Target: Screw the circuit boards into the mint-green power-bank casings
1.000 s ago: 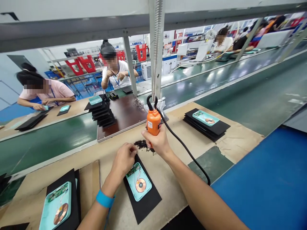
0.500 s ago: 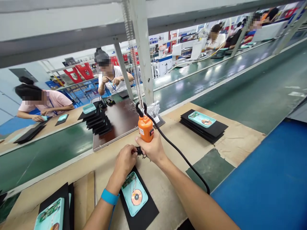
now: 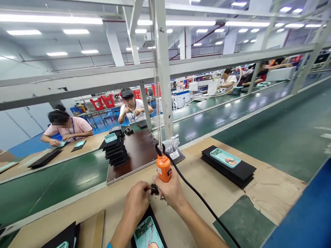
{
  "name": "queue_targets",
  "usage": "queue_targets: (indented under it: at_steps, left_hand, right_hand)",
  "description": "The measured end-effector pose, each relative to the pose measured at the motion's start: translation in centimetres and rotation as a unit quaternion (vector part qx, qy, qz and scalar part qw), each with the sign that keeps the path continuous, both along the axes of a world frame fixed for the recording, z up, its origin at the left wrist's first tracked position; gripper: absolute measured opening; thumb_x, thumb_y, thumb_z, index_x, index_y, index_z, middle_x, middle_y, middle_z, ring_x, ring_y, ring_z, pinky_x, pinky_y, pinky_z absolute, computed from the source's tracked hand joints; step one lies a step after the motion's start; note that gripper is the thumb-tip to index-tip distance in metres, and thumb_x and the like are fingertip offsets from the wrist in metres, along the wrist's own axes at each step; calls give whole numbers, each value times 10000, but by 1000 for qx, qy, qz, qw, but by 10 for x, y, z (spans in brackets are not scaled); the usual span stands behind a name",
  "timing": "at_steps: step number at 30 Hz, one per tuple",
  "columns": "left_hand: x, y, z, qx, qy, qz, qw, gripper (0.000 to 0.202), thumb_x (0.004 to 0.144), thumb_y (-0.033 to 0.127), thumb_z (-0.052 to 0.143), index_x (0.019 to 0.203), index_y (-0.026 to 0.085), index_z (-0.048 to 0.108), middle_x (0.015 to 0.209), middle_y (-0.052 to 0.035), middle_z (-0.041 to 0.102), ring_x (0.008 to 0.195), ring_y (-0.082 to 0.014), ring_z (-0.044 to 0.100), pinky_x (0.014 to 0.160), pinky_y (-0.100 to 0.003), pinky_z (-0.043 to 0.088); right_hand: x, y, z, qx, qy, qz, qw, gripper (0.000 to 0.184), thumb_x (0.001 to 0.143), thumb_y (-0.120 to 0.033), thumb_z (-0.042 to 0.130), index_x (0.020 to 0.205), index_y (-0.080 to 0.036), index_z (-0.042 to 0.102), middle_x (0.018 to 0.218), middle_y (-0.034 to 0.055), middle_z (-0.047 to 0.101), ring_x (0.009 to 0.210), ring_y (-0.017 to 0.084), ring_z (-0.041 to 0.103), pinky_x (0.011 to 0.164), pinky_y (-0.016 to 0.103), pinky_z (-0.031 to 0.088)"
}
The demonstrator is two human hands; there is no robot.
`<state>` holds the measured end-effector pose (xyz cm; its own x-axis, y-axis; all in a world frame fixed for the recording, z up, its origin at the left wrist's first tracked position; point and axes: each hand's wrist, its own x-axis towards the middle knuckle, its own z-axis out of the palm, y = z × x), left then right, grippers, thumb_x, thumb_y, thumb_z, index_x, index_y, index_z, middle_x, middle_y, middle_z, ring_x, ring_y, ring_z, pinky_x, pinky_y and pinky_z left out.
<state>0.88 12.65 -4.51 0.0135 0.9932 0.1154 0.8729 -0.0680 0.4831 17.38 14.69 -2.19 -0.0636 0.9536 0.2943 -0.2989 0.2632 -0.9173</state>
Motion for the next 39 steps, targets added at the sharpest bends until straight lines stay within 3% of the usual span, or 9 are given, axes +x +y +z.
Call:
queue_targets:
  at_steps: [4, 7, 12, 16, 21, 25, 28, 34, 39]
  left_hand:
    - [-20, -29, -10, 32, -77, -14, 996, 236, 999, 238, 475, 930, 240, 701, 960, -82, 777, 887, -274, 724, 804, -374, 524]
    - [-35, -52, -20, 47, -135, -6, 990, 300, 1033, 376, 458, 884, 261, 693, 918, -79, 774, 881, -294, 724, 831, -396, 541]
    - [-47, -67, -34, 14, -199, 19, 980, 374, 1023, 557, 541, 906, 256, 729, 890, -68, 768, 835, -285, 699, 797, -376, 533]
    - [-46, -68, -38, -20, -238, 22, 971, 539, 970, 741, 602, 807, 234, 683, 759, -31, 641, 740, -237, 583, 706, -331, 447]
    - [-36, -72, -33, -91, -424, 1, 901, 790, 769, 999, 673, 712, 215, 589, 646, 33, 442, 625, -149, 411, 602, -275, 331]
    - [-28, -77, -23, -124, -548, 10, 827, 761, 684, 918, 857, 768, 201, 616, 556, 96, 349, 508, -67, 227, 516, -235, 166]
    - [-26, -81, -19, -122, -601, 20, 790, 715, 674, 814, 952, 793, 186, 630, 531, 118, 326, 490, -33, 153, 502, -220, 92]
    - [-28, -78, -25, -133, -634, 23, 761, 714, 603, 770, 1012, 737, 184, 627, 472, 130, 293, 436, -13, 142, 458, -208, 74]
    - [-27, -75, -29, -128, -651, 15, 748, 708, 567, 745, 1041, 722, 160, 674, 507, 96, 398, 428, 0, 191, 440, -200, 95]
  right_hand:
    - [4, 0, 6, -36, -51, 19, 998, 289, 832, -310, 776, 1016, -236, 565, 652, -78, 577, 495, 140, 534, 525, 282, 462]
    - [3, 1, 5, -48, -58, 9, 997, 302, 797, -302, 797, 981, -226, 570, 634, -76, 573, 492, 135, 524, 511, 272, 444]
    - [-6, -2, -7, -31, 14, -23, 999, 335, 803, -329, 823, 923, -239, 524, 546, -110, 476, 396, 106, 412, 423, 251, 347]
    - [-10, -13, -2, 3, 119, 21, 993, 386, 867, -438, 817, 997, -263, 498, 542, -129, 432, 377, 105, 381, 421, 258, 405]
    - [-17, -33, 18, 39, 293, 84, 952, 250, 941, -311, 770, 1012, -278, 533, 576, -114, 457, 387, 94, 389, 433, 235, 453]
    - [-23, -43, 23, 67, 322, 93, 940, 148, 968, -259, 707, 1021, -273, 570, 590, -101, 471, 410, 101, 413, 460, 239, 488]
    - [-24, -46, 22, 83, 330, 92, 936, 91, 992, -221, 646, 1048, -268, 591, 606, -96, 466, 421, 100, 420, 473, 234, 504]
    - [-20, -45, 27, 83, 353, 90, 928, 74, 1005, -195, 595, 1041, -259, 604, 617, -84, 464, 429, 99, 428, 484, 234, 520]
    - [-18, -46, 29, 75, 366, 89, 923, 67, 1009, -196, 604, 1034, -258, 606, 615, -82, 472, 434, 95, 435, 492, 237, 533]
